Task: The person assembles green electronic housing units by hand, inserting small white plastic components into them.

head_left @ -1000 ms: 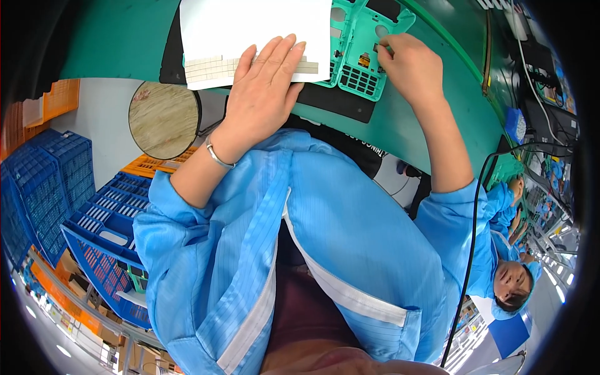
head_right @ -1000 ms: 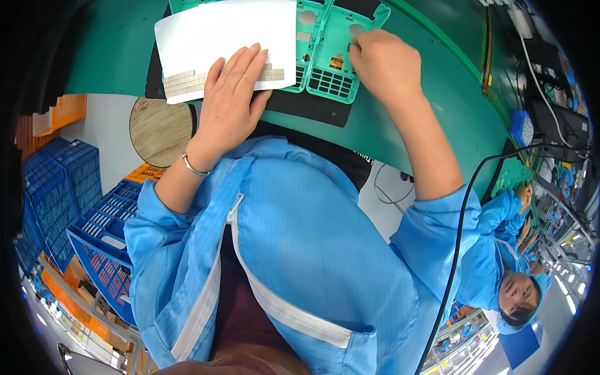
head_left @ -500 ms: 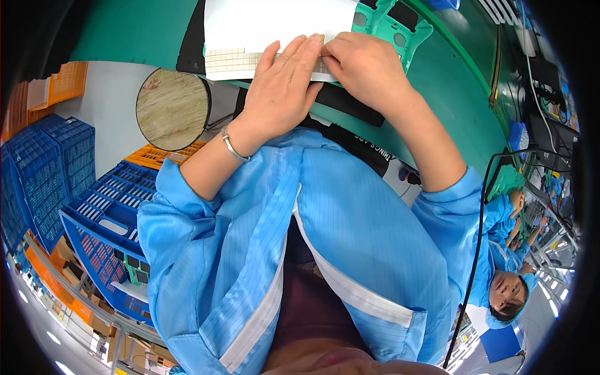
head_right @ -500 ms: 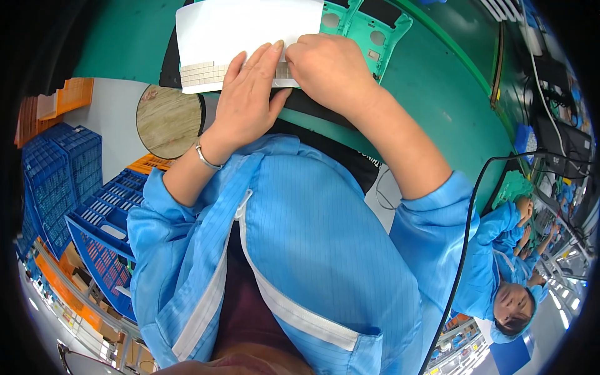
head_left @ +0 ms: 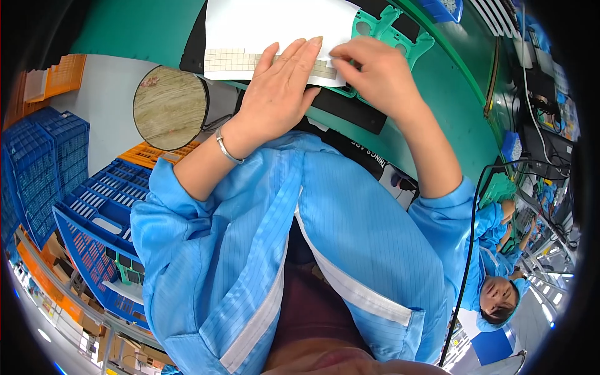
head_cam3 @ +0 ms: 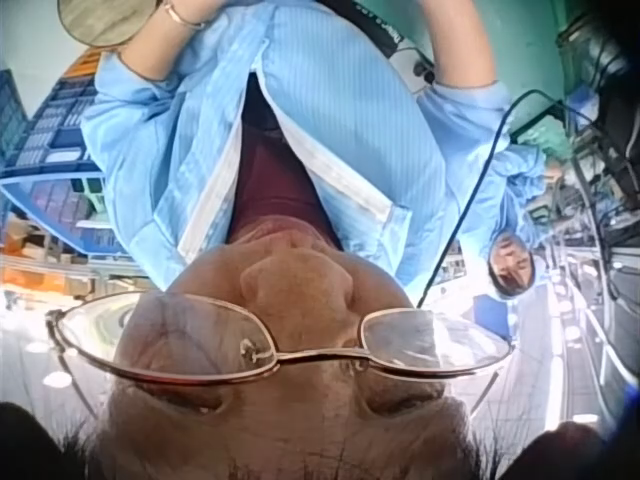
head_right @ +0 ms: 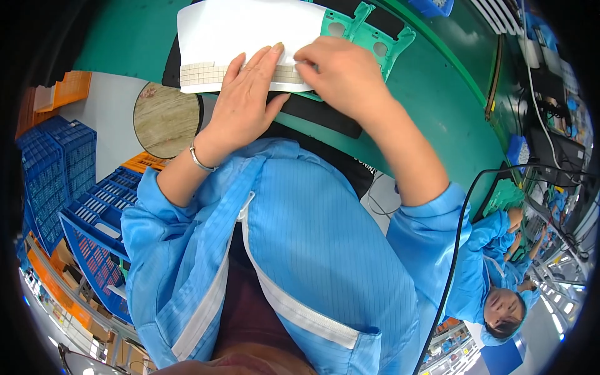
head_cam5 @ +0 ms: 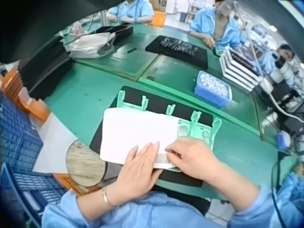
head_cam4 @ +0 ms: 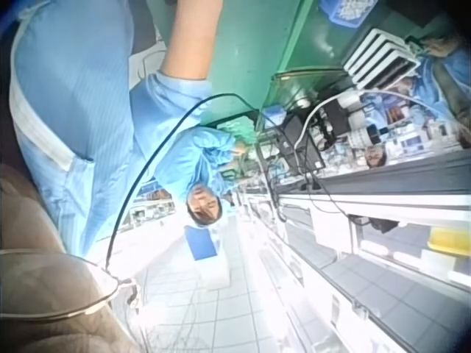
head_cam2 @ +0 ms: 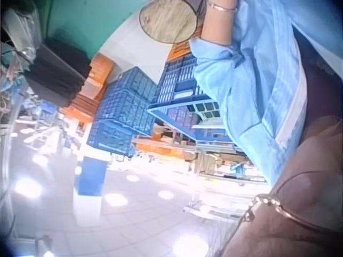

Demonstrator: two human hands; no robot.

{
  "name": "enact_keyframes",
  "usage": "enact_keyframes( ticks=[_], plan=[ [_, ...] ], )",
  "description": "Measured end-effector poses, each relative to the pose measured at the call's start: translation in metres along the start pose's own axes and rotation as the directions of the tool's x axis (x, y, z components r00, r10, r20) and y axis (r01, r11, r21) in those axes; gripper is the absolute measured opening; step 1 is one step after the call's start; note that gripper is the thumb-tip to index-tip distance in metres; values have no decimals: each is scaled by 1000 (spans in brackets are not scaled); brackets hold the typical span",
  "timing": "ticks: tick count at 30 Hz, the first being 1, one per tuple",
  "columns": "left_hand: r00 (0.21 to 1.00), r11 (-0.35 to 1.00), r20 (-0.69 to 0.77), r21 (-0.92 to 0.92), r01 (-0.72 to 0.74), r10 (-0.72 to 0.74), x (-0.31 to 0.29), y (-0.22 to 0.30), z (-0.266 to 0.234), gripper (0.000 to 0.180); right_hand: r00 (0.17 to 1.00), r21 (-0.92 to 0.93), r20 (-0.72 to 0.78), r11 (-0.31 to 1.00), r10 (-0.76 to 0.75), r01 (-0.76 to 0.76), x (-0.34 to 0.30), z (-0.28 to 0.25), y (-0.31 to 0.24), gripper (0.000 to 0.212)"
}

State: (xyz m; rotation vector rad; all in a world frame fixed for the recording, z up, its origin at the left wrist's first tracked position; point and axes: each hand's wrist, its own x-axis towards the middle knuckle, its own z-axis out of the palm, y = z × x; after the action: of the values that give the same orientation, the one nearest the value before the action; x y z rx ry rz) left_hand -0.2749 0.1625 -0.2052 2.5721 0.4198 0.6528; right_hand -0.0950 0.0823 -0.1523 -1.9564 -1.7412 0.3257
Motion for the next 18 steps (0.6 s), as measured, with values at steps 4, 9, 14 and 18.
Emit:
enact_keyframes(
  ticks=[4, 9, 14, 18],
  plan=[
    [1000, 1000, -5, -7, 7, -7, 0, 0, 2, 74, 995, -159, 8, 982, -101, 101, 6, 11, -4, 8],
    [1000, 1000, -29, 1, -6, 6, 0, 0, 5, 73, 980, -232, 77, 952, -186, 199, 11, 11, -2, 8],
    [1000, 1000, -30, 6, 3, -3, -2, 0, 2, 74, 992, 8, 110, 998, -62, 61, 1, -3, -8, 6],
    [999, 999, -26, -8, 36, -37, 1, 2, -4, 75, 962, 78, -22, 959, 274, -271, -6, -18, 19, 9]
  ],
)
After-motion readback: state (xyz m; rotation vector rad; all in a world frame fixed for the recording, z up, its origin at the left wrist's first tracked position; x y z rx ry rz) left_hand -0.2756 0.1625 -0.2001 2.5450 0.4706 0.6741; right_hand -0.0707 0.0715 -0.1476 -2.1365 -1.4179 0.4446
